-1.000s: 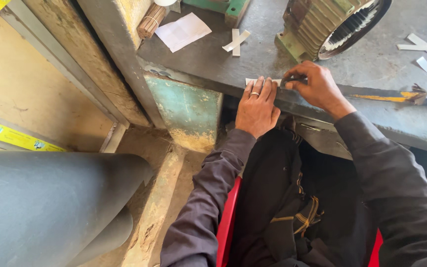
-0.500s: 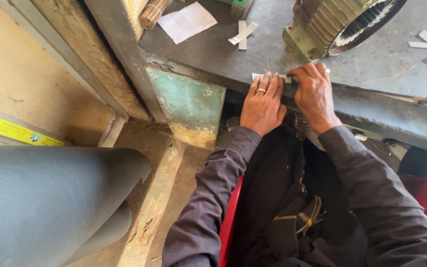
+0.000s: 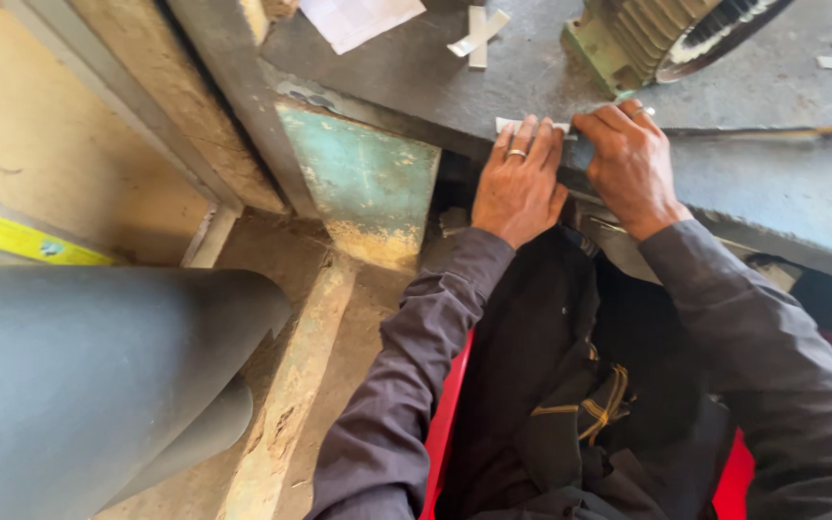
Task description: The person inserts white insulating strips into the slots of a motor stator. They then use a metal file to smooth the edges of the strips on the workbench before placing them back into the stator.
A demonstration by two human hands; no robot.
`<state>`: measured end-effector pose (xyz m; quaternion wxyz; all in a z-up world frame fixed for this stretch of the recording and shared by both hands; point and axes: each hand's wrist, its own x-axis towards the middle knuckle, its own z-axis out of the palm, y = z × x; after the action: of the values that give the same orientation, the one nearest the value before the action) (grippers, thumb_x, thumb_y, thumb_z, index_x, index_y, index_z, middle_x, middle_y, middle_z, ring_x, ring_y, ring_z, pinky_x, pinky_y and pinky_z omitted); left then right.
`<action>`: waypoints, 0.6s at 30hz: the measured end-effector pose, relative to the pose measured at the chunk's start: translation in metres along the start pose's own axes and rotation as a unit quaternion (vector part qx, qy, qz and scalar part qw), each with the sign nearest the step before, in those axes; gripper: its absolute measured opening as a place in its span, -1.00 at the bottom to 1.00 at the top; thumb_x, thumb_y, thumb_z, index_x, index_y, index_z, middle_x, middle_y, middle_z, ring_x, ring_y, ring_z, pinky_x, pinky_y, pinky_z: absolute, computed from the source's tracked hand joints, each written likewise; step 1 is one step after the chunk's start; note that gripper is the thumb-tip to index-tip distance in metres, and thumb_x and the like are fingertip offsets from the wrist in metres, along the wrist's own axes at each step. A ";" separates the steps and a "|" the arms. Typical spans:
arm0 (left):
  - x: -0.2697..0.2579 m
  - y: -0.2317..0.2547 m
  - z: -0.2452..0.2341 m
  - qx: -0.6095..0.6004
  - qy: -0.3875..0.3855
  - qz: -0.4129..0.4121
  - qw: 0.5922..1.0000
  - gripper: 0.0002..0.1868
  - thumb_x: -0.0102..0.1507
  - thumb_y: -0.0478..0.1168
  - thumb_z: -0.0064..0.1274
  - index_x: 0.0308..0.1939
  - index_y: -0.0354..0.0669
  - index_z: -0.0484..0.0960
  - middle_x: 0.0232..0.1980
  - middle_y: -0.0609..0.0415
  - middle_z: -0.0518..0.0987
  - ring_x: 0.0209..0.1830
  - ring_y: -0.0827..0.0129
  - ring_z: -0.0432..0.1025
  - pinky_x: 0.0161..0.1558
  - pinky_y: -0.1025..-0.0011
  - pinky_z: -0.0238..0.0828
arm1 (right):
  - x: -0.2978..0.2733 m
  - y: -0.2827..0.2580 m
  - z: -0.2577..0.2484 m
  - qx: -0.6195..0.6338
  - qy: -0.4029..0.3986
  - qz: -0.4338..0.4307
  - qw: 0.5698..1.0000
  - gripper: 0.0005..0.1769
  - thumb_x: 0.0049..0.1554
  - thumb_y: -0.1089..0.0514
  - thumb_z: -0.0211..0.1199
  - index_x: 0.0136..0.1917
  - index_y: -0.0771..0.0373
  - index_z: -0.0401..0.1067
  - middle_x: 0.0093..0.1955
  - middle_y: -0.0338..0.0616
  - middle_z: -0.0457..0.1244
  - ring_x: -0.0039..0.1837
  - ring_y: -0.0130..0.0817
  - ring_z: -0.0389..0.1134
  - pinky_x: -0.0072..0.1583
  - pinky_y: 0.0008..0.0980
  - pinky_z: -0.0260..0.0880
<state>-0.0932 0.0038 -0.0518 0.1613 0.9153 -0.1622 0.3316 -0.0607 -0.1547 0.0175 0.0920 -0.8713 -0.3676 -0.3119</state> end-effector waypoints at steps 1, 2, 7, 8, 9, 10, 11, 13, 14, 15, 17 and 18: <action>0.000 0.000 -0.001 -0.002 0.000 -0.002 1.000 -0.24 0.16 0.01 0.10 0.37 -0.37 0.41 0.39 -0.16 0.40 0.48 0.03 0.23 0.52 0.08 0.06 | 0.000 -0.002 0.000 0.006 0.003 -0.007 1.000 -0.62 0.03 0.44 0.19 0.11 0.26 0.56 0.01 -0.12 0.34 0.13 -0.07 0.33 0.19 -0.18 0.38; 0.001 0.001 0.000 -0.007 0.001 -0.001 1.000 -0.23 0.16 0.01 0.10 0.36 -0.37 0.41 0.39 -0.16 0.40 0.48 0.03 0.23 0.52 0.09 0.06 | -0.001 -0.003 -0.003 0.009 0.006 -0.012 1.000 -0.61 0.02 0.44 0.19 0.12 0.27 0.55 0.02 -0.12 0.34 0.13 -0.07 0.34 0.19 -0.18 0.38; 0.001 0.001 0.004 0.003 0.008 0.004 1.000 -0.27 0.18 -0.02 0.08 0.36 -0.36 0.42 0.39 -0.15 0.40 0.48 0.03 0.24 0.52 0.09 0.07 | 0.009 -0.004 -0.006 0.000 -0.010 -0.003 1.000 -0.62 0.01 0.45 0.22 0.10 0.26 0.56 0.00 -0.11 0.34 0.13 -0.05 0.34 0.19 -0.17 0.38; 0.000 0.001 0.004 0.004 0.009 0.003 1.000 -0.27 0.18 -0.02 0.08 0.35 -0.37 0.43 0.38 -0.16 0.40 0.48 0.03 0.24 0.52 0.09 0.07 | 0.010 -0.004 -0.005 0.004 -0.013 -0.001 1.000 -0.62 0.02 0.45 0.22 0.10 0.25 0.56 0.00 -0.11 0.34 0.13 -0.05 0.34 0.20 -0.18 0.39; -0.001 0.002 0.004 0.000 0.008 0.001 1.000 -0.27 0.17 -0.02 0.08 0.35 -0.38 0.43 0.38 -0.17 0.40 0.47 0.01 0.24 0.51 0.08 0.07 | 0.010 -0.004 -0.004 0.008 -0.016 0.001 1.000 -0.63 0.02 0.46 0.22 0.09 0.25 0.56 0.01 -0.11 0.34 0.14 -0.04 0.34 0.20 -0.18 0.39; 0.000 0.001 0.004 -0.004 0.007 0.002 1.000 -0.26 0.16 -0.01 0.09 0.34 -0.38 0.42 0.37 -0.17 0.41 0.47 0.00 0.24 0.51 0.07 0.07 | 0.007 -0.003 -0.003 0.014 -0.016 -0.004 1.000 -0.61 -0.01 0.45 0.22 0.09 0.26 0.55 0.01 -0.10 0.34 0.13 -0.04 0.34 0.20 -0.17 0.38; 0.001 0.001 0.003 -0.008 0.007 0.003 1.000 -0.25 0.15 -0.01 0.09 0.33 -0.39 0.42 0.37 -0.18 0.41 0.46 -0.01 0.24 0.50 0.07 0.07 | 0.002 -0.001 -0.003 0.020 -0.017 -0.009 1.000 -0.60 -0.03 0.44 0.22 0.09 0.28 0.55 0.01 -0.09 0.34 0.13 -0.03 0.34 0.20 -0.17 0.38; 0.003 -0.001 0.003 -0.007 0.008 0.005 1.000 -0.26 0.16 -0.02 0.09 0.34 -0.38 0.42 0.38 -0.18 0.41 0.46 -0.01 0.25 0.51 0.07 0.08 | 0.003 0.002 -0.003 0.032 -0.014 -0.007 0.999 -0.61 -0.03 0.45 0.21 0.08 0.28 0.55 0.01 -0.08 0.35 0.13 -0.02 0.34 0.19 -0.16 0.38; 0.002 0.000 0.003 -0.009 0.004 0.008 1.000 -0.26 0.16 -0.02 0.09 0.35 -0.38 0.42 0.38 -0.18 0.41 0.46 -0.01 0.25 0.51 0.08 0.08 | 0.005 0.001 -0.002 0.039 -0.012 0.006 0.999 -0.63 0.00 0.46 0.21 0.08 0.27 0.56 0.00 -0.08 0.35 0.13 -0.02 0.35 0.19 -0.15 0.39; 0.000 0.000 0.005 -0.009 0.002 0.007 1.000 -0.26 0.16 -0.02 0.09 0.35 -0.38 0.41 0.38 -0.19 0.40 0.46 -0.02 0.25 0.50 0.07 0.08 | 0.006 0.001 -0.001 0.046 -0.010 0.019 0.999 -0.65 0.03 0.47 0.20 0.07 0.26 0.56 0.00 -0.08 0.36 0.13 -0.02 0.36 0.18 -0.15 0.39; 0.001 -0.001 0.005 -0.006 0.003 0.006 1.000 -0.25 0.17 -0.01 0.09 0.35 -0.39 0.40 0.38 -0.20 0.40 0.46 -0.02 0.25 0.49 0.06 0.08 | 0.009 0.007 -0.002 0.084 -0.018 0.046 0.995 -0.71 0.09 0.45 0.23 0.06 0.26 0.57 -0.02 -0.06 0.36 0.10 0.01 0.37 0.15 -0.11 0.38; 0.003 -0.002 0.004 -0.013 0.005 0.006 1.000 -0.25 0.16 -0.01 0.08 0.35 -0.38 0.41 0.38 -0.20 0.40 0.46 -0.02 0.25 0.49 0.06 0.08 | 0.014 0.011 -0.001 0.103 -0.019 0.055 0.993 -0.75 0.12 0.43 0.25 0.05 0.25 0.58 -0.04 -0.05 0.36 0.08 0.02 0.37 0.13 -0.09 0.37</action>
<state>-0.0884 0.0036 -0.0534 0.1720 0.9104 -0.1713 0.3351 -0.0458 -0.1551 0.0281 0.1918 -0.8818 -0.3507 -0.2501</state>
